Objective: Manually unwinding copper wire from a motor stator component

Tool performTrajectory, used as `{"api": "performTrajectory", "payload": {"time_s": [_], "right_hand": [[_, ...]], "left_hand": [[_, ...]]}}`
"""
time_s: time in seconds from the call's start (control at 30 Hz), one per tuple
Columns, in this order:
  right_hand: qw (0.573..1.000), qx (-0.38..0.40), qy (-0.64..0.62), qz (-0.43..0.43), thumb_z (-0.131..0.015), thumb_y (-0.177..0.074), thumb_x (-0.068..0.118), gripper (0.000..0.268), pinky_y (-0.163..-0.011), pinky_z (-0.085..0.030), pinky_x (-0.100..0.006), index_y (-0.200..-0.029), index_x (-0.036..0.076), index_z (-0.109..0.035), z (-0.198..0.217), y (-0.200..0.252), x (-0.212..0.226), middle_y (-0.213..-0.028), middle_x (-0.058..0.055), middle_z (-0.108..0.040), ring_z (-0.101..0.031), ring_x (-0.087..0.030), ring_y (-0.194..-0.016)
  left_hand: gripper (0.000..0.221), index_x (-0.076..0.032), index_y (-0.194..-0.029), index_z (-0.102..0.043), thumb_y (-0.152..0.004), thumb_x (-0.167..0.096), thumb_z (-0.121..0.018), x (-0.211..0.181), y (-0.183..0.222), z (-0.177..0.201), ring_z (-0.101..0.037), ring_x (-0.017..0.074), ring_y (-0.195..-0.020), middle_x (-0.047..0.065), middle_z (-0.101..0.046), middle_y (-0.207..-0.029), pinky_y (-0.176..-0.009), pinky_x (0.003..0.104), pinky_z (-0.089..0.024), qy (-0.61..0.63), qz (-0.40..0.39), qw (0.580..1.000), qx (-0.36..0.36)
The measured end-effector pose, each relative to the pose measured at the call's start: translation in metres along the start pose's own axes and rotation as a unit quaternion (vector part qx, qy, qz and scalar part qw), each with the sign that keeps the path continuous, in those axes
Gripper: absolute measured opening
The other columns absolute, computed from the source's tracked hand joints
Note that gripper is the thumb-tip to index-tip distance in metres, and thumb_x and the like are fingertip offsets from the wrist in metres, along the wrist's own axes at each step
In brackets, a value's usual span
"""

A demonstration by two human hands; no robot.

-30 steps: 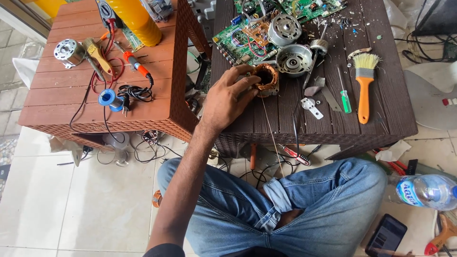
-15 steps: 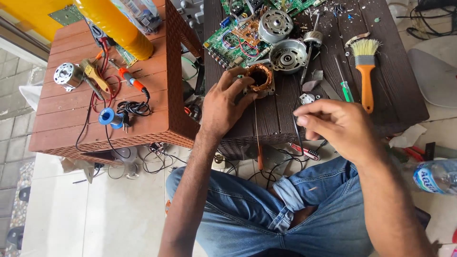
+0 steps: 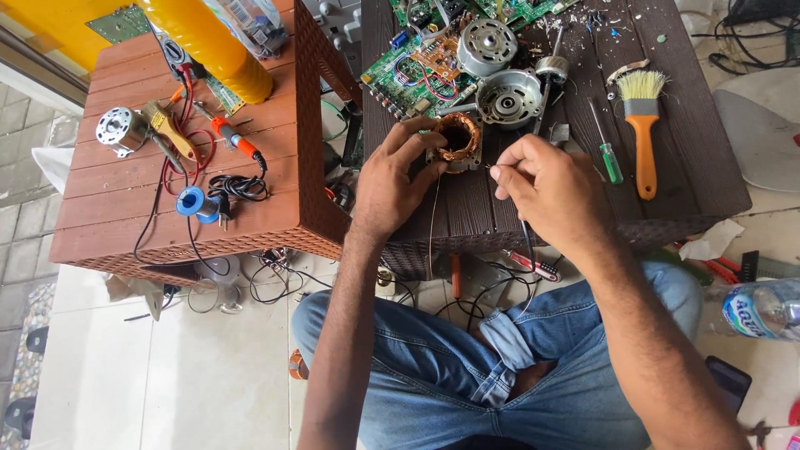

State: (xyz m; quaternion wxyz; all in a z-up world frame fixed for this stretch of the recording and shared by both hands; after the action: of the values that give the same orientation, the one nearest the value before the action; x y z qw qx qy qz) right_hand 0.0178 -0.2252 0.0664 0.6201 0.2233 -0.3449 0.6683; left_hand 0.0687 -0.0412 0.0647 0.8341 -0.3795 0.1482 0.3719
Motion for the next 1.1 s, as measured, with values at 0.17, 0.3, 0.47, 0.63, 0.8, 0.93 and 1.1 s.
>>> {"api": "performTrajectory", "payload": {"time_s": [0.17,0.3,0.47,0.63,0.8,0.93,1.1], "right_hand": [[0.999,0.013,0.045,-0.028,-0.069,-0.094,0.028,0.011,-0.067,-0.054,-0.035,-0.099,0.018,-0.072,-0.01,-0.01,-0.008,-0.066,0.003,-0.072,-0.071,-0.018,-0.068],[0.996,0.055,0.028,-0.069,-0.067,-0.09,0.029,0.018,-0.07,-0.053,-0.038,-0.092,0.012,-0.075,-0.01,-0.01,-0.003,-0.06,-0.004,-0.07,-0.071,-0.024,-0.069],[0.991,0.088,0.032,-0.1,-0.067,-0.083,0.03,0.02,-0.067,-0.051,-0.037,-0.086,0.013,-0.076,-0.019,-0.023,-0.023,-0.055,-0.004,-0.066,-0.069,-0.024,-0.064],[0.991,0.082,0.038,-0.099,-0.065,-0.082,0.03,0.02,-0.062,-0.049,-0.033,-0.082,0.013,-0.076,-0.019,-0.036,-0.024,-0.05,-0.004,-0.062,-0.064,-0.02,-0.052],[0.987,0.04,0.108,-0.11,-0.068,-0.081,0.036,0.023,-0.063,-0.049,-0.038,-0.078,0.015,-0.078,-0.011,-0.04,-0.022,-0.057,-0.009,-0.066,-0.072,-0.032,-0.073],[0.982,0.036,0.141,-0.118,-0.065,-0.08,0.034,0.021,-0.063,-0.049,-0.039,-0.073,0.019,-0.078,-0.013,-0.044,-0.025,-0.06,-0.011,-0.067,-0.072,-0.034,-0.075],[0.987,0.021,0.123,-0.106,-0.064,-0.08,0.032,0.022,-0.058,-0.046,-0.038,-0.07,0.015,-0.076,-0.013,-0.044,-0.02,-0.059,-0.012,-0.066,-0.07,-0.031,-0.069]], "left_hand": [[0.027,-0.021,-0.118,-0.066,-0.093,-0.021,-0.077,0.0,0.001,0.001,-0.07,0.039,-0.112,0.005,-0.062,-0.132,-0.091,0.053,-0.057,0.018,0.004,1.0,0.003],[0.027,-0.02,-0.118,-0.066,-0.093,-0.019,-0.076,0.002,0.001,0.001,-0.069,0.0387,-0.114,0.005,-0.063,-0.133,-0.092,0.053,-0.056,0.028,0.011,1.0,0.006],[0.027,-0.021,-0.119,-0.065,-0.094,-0.021,-0.075,0.006,0.002,-0.002,-0.068,0.0376,-0.115,0.005,-0.062,-0.134,-0.089,0.051,-0.055,0.039,0.011,0.999,0.012],[0.029,-0.022,-0.12,-0.065,-0.093,-0.022,-0.077,0.01,0.002,-0.004,-0.068,0.0364,-0.116,0.004,-0.062,-0.135,-0.088,0.049,-0.055,0.04,0.011,0.999,0.011],[0.029,-0.02,-0.12,-0.065,-0.093,-0.021,-0.076,0.007,0.001,-0.002,-0.067,0.0353,-0.118,0.005,-0.062,-0.135,-0.085,0.047,-0.054,0.035,0.008,0.999,0.015],[0.029,-0.021,-0.12,-0.065,-0.093,-0.023,-0.076,0.009,0.002,-0.003,-0.067,0.0351,-0.117,0.005,-0.062,-0.135,-0.085,0.047,-0.055,0.033,0.007,0.999,0.01],[0.031,-0.023,-0.122,-0.065,-0.093,-0.026,-0.076,0.01,0.004,-0.004,-0.068,0.0344,-0.117,0.003,-0.061,-0.136,-0.085,0.047,-0.055,0.024,0.009,1.0,0.008]]}}
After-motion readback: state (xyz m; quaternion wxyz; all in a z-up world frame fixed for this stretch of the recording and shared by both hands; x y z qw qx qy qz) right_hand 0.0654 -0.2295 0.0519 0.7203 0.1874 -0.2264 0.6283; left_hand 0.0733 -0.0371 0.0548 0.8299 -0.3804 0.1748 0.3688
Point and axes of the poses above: each hand's wrist, its own y-axis away from the middle knuckle, its own z-axis out of the back of the hand, x = y × z, the point moved 10 cm from there along -y, towards the middle knuckle
